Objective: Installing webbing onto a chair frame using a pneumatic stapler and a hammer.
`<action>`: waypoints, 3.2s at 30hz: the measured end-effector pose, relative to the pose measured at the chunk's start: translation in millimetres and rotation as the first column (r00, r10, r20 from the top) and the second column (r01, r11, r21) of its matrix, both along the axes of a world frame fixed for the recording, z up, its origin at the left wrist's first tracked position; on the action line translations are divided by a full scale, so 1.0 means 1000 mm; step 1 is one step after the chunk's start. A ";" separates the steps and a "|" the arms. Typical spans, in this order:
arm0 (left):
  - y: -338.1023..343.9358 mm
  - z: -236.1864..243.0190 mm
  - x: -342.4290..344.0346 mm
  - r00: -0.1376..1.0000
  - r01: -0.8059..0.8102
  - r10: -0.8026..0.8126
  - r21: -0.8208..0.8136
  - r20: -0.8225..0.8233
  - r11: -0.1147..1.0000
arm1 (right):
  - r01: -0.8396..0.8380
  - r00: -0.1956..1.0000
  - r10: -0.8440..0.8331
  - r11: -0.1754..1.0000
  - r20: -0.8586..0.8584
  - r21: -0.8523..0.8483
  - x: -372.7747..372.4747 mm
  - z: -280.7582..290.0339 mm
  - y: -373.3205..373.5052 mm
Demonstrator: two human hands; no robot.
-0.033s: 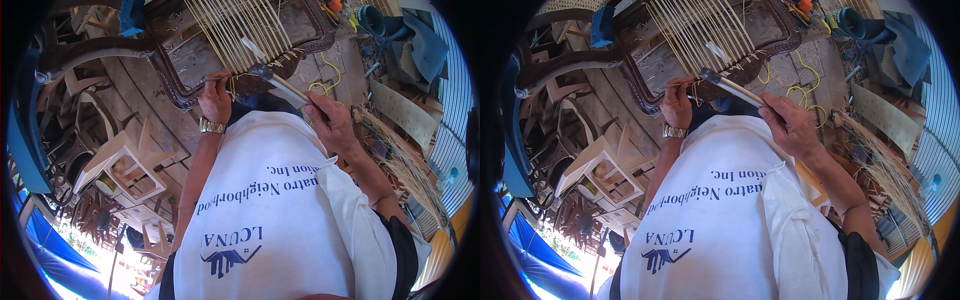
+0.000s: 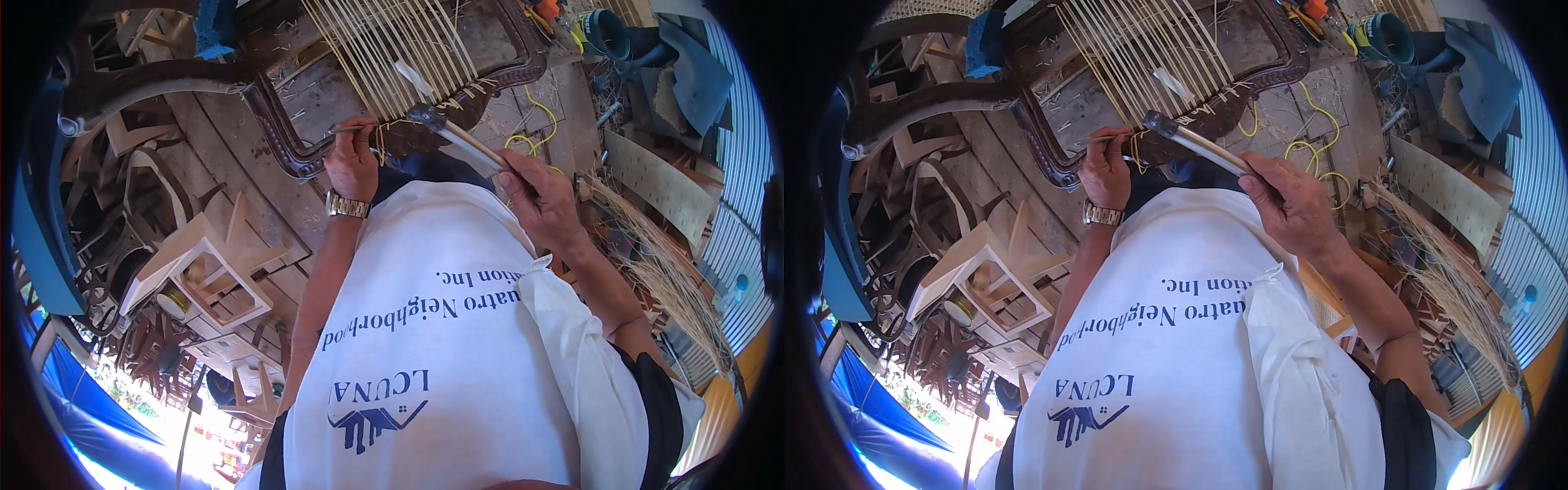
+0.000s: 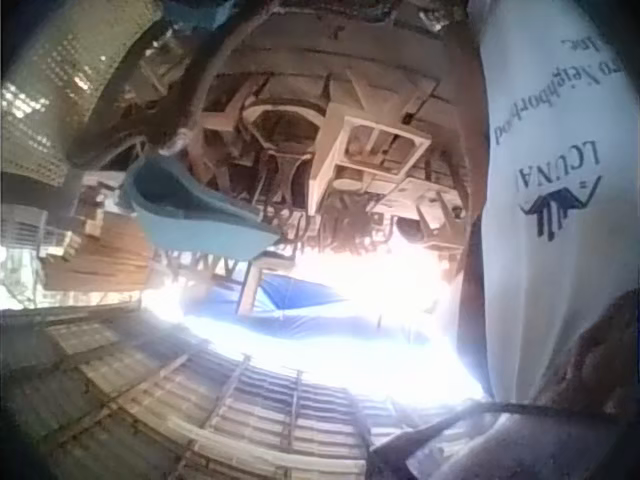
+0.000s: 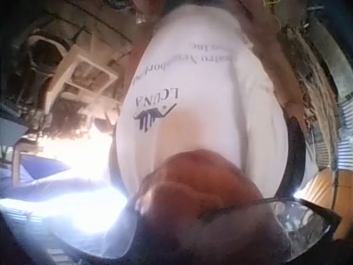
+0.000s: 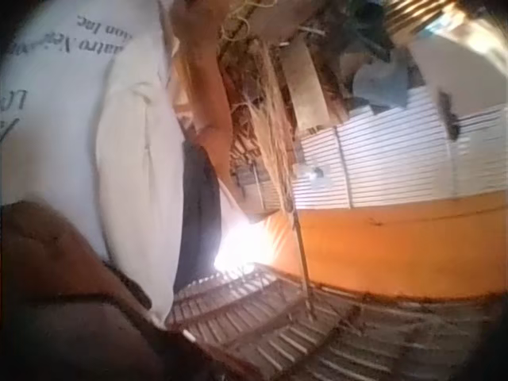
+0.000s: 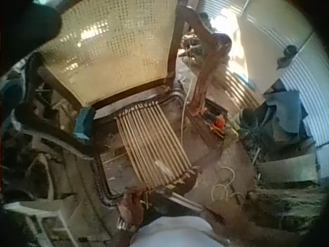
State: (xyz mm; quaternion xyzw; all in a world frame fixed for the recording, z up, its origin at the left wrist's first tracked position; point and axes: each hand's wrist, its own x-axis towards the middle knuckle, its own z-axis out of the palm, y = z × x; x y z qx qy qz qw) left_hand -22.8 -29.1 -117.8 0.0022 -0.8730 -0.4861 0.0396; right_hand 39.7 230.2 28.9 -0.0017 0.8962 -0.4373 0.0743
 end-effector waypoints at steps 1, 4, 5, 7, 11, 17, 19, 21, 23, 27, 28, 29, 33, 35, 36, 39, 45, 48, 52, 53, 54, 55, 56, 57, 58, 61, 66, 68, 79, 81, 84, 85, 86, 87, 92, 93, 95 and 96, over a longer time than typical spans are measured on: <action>0.001 0.000 0.000 1.000 0.010 -0.011 -0.021 -0.027 1.000 | 0.000 1.000 0.000 1.000 -0.002 -0.001 0.000 0.000 0.000; 0.000 -0.002 0.000 1.000 -0.007 0.007 0.009 -0.012 1.000 | 0.002 0.999 -0.002 1.000 0.034 -0.006 0.001 -0.001 0.000; -0.001 -0.004 0.001 0.999 -0.037 0.035 0.059 0.033 0.998 | -0.001 1.000 0.001 1.000 0.030 -0.002 0.002 -0.002 0.001; -0.003 -0.009 0.000 0.997 -0.060 0.050 0.187 0.060 0.980 | -0.004 1.000 0.004 1.000 0.024 0.003 0.002 -0.003 0.001; -0.005 -0.011 0.000 0.999 -0.021 0.016 0.166 0.032 0.986 | 0.015 1.000 -0.015 1.000 0.016 -0.007 0.002 -0.004 0.002; 0.001 -0.001 -0.002 0.998 0.032 -0.033 -0.018 -0.060 0.999 | 0.012 0.999 -0.012 1.000 0.032 -0.018 0.000 -0.004 0.001; 0.002 0.000 -0.002 0.999 0.020 -0.020 0.001 -0.038 1.000 | 0.003 1.000 -0.003 1.000 0.007 -0.028 0.000 -0.005 0.001; 0.004 0.001 -0.002 1.000 0.008 -0.008 0.021 -0.016 1.000 | -0.004 1.000 0.004 1.000 0.026 -0.018 0.000 -0.005 0.002; 0.004 0.002 -0.002 0.998 0.056 -0.058 -0.074 -0.017 0.996 | 0.007 0.999 -0.006 1.000 0.049 -0.024 -0.001 -0.003 0.001; 0.005 0.001 -0.003 0.998 0.054 -0.057 -0.072 -0.038 0.996 | -0.015 0.999 0.016 1.000 0.043 -0.017 -0.002 -0.004 0.002; 0.006 0.002 -0.003 0.999 0.047 -0.049 -0.053 -0.022 0.997 | -0.015 0.999 0.016 1.000 0.044 -0.017 -0.003 -0.005 0.002; 0.006 0.002 -0.004 0.999 0.041 -0.041 -0.034 -0.006 0.999 | -0.011 0.999 0.012 0.999 0.051 -0.031 -0.003 -0.005 0.001; 0.006 0.002 -0.004 0.998 0.056 -0.056 -0.071 0.003 0.996 | -0.024 1.000 0.024 0.999 0.006 -0.029 -0.003 -0.009 0.001; 0.008 0.002 -0.002 0.998 0.044 -0.047 -0.075 -0.036 0.996 | -0.024 1.000 0.025 0.999 0.010 -0.031 -0.004 -0.009 0.002; 0.009 0.002 -0.001 0.998 0.044 -0.047 -0.075 -0.036 0.996 | -0.024 1.000 0.025 0.999 0.014 -0.032 -0.004 -0.008 0.002; 0.012 0.005 0.001 0.999 0.007 -0.011 -0.088 -0.039 0.996 | -0.009 0.998 0.012 0.999 0.070 -0.042 -0.004 -0.004 0.002; 0.005 0.011 -0.004 0.999 -0.049 0.048 0.139 0.005 0.989 | -0.004 0.999 0.005 1.000 0.039 -0.027 -0.001 -0.005 0.005; 0.002 0.011 -0.002 0.998 -0.020 0.018 0.040 0.062 0.999 | -0.003 0.999 0.005 0.999 0.054 -0.037 -0.002 -0.005 0.004; 0.003 0.011 -0.001 1.000 0.004 -0.004 -0.003 0.021 1.000 | -0.004 0.997 0.007 0.999 0.080 -0.033 -0.002 -0.005 0.003; 0.002 0.008 -0.001 1.000 0.025 -0.026 -0.025 -0.017 0.999 | -0.003 0.997 0.006 0.999 0.074 -0.040 -0.002 -0.006 0.003; 0.002 0.006 -0.001 0.997 0.046 -0.048 -0.048 -0.054 0.998 | -0.003 0.998 0.006 0.999 0.068 -0.046 -0.002 -0.006 0.002; 0.002 0.005 -0.001 0.997 0.046 -0.048 -0.048 -0.055 0.998 | -0.003 0.998 0.006 0.999 0.067 -0.046 -0.002 -0.006 0.002; 0.003 0.004 -0.002 0.996 0.046 -0.050 -0.057 -0.071 0.997 | -0.002 0.997 0.006 0.999 0.074 -0.049 -0.002 -0.006 0.001; 0.004 0.003 -0.002 0.995 0.045 -0.051 -0.066 -0.087 0.997 | -0.002 0.997 0.006 0.999 0.080 -0.052 -0.002 -0.005 0.001; 0.003 0.004 -0.001 0.995 0.046 -0.052 -0.066 -0.088 0.997 | -0.001 0.997 0.005 0.999 0.079 -0.052 -0.002 -0.005 0.001; 0.003 0.004 -0.001 0.998 0.047 -0.050 -0.070 -0.040 0.996 | -0.029 0.998 0.031 0.999 0.048 -0.035 -0.002 -0.006 0.001; 0.005 0.001 -0.004 0.995 0.066 -0.072 -0.087 -0.068 0.994 | -0.036 0.998 0.037 0.999 0.044 -0.017 -0.003 -0.006 -0.002; 0.005 0.002 -0.004 0.995 0.067 -0.075 -0.116 -0.061 0.991 | -0.044 0.999 0.044 0.999 0.005 -0.025 -0.005 -0.008 -0.003; 0.009 -0.003 -0.001 0.990 0.074 -0.111 -0.365 -0.082 0.928 | -0.117 0.990 0.115 0.993 -0.076 -0.020 -0.035 0.024 -0.027; 0.010 -0.002 0.000 0.991 0.086 -0.118 -0.359 -0.067 0.929 | -0.162 0.985 0.167 0.979 -0.033 0.120 -0.038 0.016 -0.025; 0.014 0.003 -0.002 0.990 0.073 -0.108 -0.335 -0.086 0.939 | -0.158 0.984 0.169 0.974 -0.055 0.162 -0.040 0.010 -0.022; 0.015 0.006 -0.004 0.990 0.088 -0.119 -0.318 -0.080 0.944 | -0.158 0.984 0.169 0.974 -0.054 0.163 -0.041 0.014 -0.023; 0.015 0.007 -0.004 0.989 0.103 -0.131 -0.301 -0.074 0.948 | -0.149 0.985 0.159 0.979 -0.067 0.140 -0.042 0.023 -0.024; 0.015 0.005 -0.004 0.988 0.105 -0.133 -0.300 -0.074 0.948 | -0.139 0.986 0.149 0.983 -0.080 0.117 -0.042 0.029 -0.026; 0.015 0.002 -0.003 0.986 0.117 -0.152 -0.376 -0.063 0.919 | -0.131 0.982 0.142 0.987 -0.125 0.091 -0.032 0.024 -0.026; 0.016 0.004 -0.005 0.988 0.124 -0.149 -0.377 -0.038 0.918 | -0.129 0.985 0.141 0.984 -0.098 0.125 -0.032 0.019 -0.025; 0.016 0.005 -0.005 0.990 0.122 -0.140 -0.388 -0.019 0.914 | -0.124 0.984 0.141 0.981 -0.106 0.149 -0.031 0.015 -0.023; 0.016 0.005 -0.005 0.990 0.118 -0.139 -0.370 -0.030 0.921 | -0.122 0.983 0.142 0.977 -0.112 0.174 -0.031 0.013 -0.022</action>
